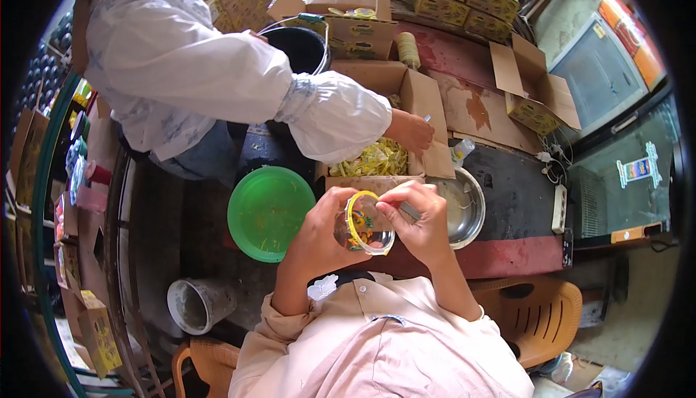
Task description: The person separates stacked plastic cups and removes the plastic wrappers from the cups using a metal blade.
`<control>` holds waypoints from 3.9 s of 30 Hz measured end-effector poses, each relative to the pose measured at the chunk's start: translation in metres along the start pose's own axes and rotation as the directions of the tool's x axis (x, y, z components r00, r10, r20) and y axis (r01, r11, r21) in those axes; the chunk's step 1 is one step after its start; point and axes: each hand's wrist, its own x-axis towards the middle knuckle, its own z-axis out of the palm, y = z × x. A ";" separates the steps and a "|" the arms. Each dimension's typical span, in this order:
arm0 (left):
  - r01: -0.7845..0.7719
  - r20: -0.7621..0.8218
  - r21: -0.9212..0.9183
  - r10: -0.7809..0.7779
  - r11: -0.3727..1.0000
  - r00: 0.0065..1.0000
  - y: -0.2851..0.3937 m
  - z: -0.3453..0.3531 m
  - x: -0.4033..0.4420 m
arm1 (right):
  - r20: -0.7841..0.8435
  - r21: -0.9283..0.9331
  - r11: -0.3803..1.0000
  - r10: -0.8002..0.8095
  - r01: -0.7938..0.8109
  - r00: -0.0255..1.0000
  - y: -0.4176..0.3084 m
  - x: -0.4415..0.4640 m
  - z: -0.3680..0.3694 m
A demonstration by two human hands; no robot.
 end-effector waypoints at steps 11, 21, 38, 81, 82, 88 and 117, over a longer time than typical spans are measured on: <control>0.124 0.009 0.054 -0.124 0.991 0.992 -0.057 -0.032 -0.037 | -0.189 -0.532 0.815 0.149 -0.229 0.971 0.145 0.009 0.033; 0.242 -0.084 0.022 -0.239 0.970 0.967 -0.064 -0.041 -0.061 | -0.241 -0.765 0.548 0.244 -0.338 0.940 0.206 0.007 0.011; 0.278 -0.098 0.072 -0.271 0.958 0.958 -0.036 0.031 -0.033 | -0.093 -0.672 0.594 0.525 -0.442 0.846 0.258 0.037 0.020; 0.543 0.190 -0.145 -0.515 0.827 0.836 -0.108 0.062 0.009 | 0.091 -0.487 0.707 0.625 -0.513 0.775 0.233 0.048 0.011; 0.506 0.160 -0.178 -0.482 0.844 0.861 -0.111 0.060 0.007 | 0.027 -0.485 0.735 0.555 -0.475 0.832 0.234 0.044 0.012; 0.434 0.060 -0.308 -0.438 0.847 0.897 -0.093 0.039 0.002 | -0.308 -0.165 0.916 0.305 -0.366 0.901 0.234 -0.005 -0.018; 0.130 -0.195 -0.336 -0.204 0.933 0.959 -0.081 0.047 -0.050 | -0.099 -0.598 0.799 -0.006 -0.055 0.995 0.161 -0.146 -0.013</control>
